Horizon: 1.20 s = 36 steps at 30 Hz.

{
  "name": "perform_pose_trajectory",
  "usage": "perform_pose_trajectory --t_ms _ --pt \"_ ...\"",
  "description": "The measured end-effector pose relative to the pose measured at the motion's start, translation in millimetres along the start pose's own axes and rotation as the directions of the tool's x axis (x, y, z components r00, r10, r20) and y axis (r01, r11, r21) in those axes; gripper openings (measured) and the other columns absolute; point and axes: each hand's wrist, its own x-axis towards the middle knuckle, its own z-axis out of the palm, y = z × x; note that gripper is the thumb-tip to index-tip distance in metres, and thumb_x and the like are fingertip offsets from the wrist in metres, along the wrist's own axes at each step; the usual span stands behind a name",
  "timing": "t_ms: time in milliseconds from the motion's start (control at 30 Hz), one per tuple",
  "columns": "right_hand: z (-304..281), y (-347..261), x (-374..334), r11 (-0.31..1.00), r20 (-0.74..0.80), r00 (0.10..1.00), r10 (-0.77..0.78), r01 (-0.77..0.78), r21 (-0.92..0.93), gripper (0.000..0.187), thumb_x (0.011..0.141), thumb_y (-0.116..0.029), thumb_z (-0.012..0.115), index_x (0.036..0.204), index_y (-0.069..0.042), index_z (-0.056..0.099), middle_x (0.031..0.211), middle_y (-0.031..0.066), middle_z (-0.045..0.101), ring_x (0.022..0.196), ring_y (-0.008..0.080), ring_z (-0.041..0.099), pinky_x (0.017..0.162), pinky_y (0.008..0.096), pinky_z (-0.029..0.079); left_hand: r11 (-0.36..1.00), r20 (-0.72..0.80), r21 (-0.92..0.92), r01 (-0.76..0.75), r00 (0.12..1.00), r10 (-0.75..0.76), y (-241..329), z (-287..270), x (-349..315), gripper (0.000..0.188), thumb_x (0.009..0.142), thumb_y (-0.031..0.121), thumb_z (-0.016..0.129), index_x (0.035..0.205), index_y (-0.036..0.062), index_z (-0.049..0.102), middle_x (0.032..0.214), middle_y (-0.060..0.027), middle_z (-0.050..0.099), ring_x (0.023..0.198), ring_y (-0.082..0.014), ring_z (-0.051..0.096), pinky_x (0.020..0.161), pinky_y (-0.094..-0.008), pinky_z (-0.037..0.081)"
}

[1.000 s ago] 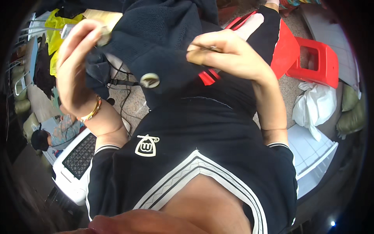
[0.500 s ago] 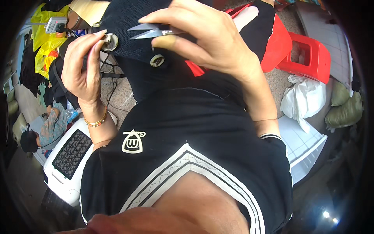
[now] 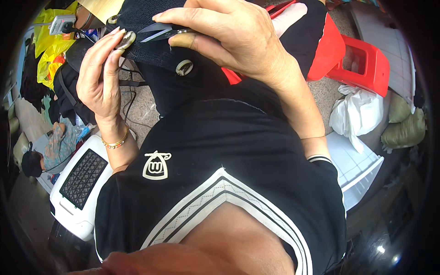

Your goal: Sewing buttons onto black garments using a needle and thread.

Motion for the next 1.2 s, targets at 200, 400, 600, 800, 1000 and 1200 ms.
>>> perform_pose_trajectory --t_ms 200,400,600,800,1000,1200 --pt "7 -2 6 0.999 -0.034 0.999 -0.039 0.038 -0.030 0.042 0.075 -0.010 0.082 0.116 -0.006 0.071 0.079 0.0042 0.058 0.068 0.0185 0.057 0.060 0.0299 0.048 0.984 -0.178 -0.099 0.145 0.971 -0.161 6 14 -3 0.017 0.090 -0.001 0.069 0.106 -0.0014 0.075 0.098 -0.0110 0.073 0.089 -0.0163 0.068 0.080 -0.0246 0.053" --pt "12 -3 11 0.998 -0.076 0.995 -0.061 0.060 -0.022 0.043 0.075 -0.010 0.081 0.116 -0.006 0.071 0.079 0.0043 0.056 0.067 0.0189 0.057 0.060 0.0300 0.048 0.963 -0.213 -0.175 0.207 0.947 -0.242 8 18 -2 0.015 0.091 0.000 0.068 0.104 -0.0014 0.075 0.095 -0.0096 0.072 0.084 -0.0137 0.066 0.076 -0.0230 0.051" --pt "13 -1 9 0.999 -0.077 0.997 -0.027 0.024 -0.033 0.040 0.075 -0.010 0.081 0.114 -0.006 0.072 0.079 0.0054 0.057 0.068 0.0196 0.058 0.060 0.0301 0.049 0.962 -0.206 -0.171 0.213 0.947 -0.246 9 18 -2 0.015 0.092 -0.001 0.067 0.105 -0.0017 0.075 0.095 -0.0088 0.072 0.083 -0.0126 0.065 0.074 -0.0226 0.051" --pt "16 1 11 0.997 -0.102 0.993 -0.060 0.055 -0.058 0.037 0.077 -0.009 0.080 0.113 -0.006 0.072 0.079 0.0054 0.057 0.068 0.0199 0.059 0.060 0.0298 0.049 0.957 -0.216 -0.137 0.256 0.935 -0.281 12 20 -1 0.014 0.093 -0.001 0.065 0.103 -0.0027 0.074 0.095 -0.0084 0.071 0.083 -0.0126 0.065 0.075 -0.0227 0.050" --pt "16 -4 14 0.995 -0.114 0.993 -0.037 0.026 -0.093 0.037 0.075 -0.010 0.080 0.110 -0.006 0.072 0.077 0.0041 0.056 0.067 0.0199 0.058 0.059 0.0306 0.049 0.959 -0.201 -0.122 0.257 0.940 -0.277 13 19 2 0.014 0.094 -0.001 0.064 0.103 -0.0029 0.074 0.095 -0.0081 0.070 0.084 -0.0129 0.065 0.076 -0.0232 0.050" --pt "17 -5 16 0.983 -0.119 0.991 -0.069 0.047 -0.178 0.036 0.073 -0.012 0.080 0.108 -0.008 0.073 0.078 0.0023 0.055 0.068 0.0190 0.058 0.057 0.0307 0.048 0.956 -0.188 -0.125 0.265 0.940 -0.285 14 18 2 0.014 0.094 -0.001 0.063 0.104 -0.0033 0.073 0.095 -0.0083 0.070 0.084 -0.0128 0.065 0.077 -0.0230 0.050"
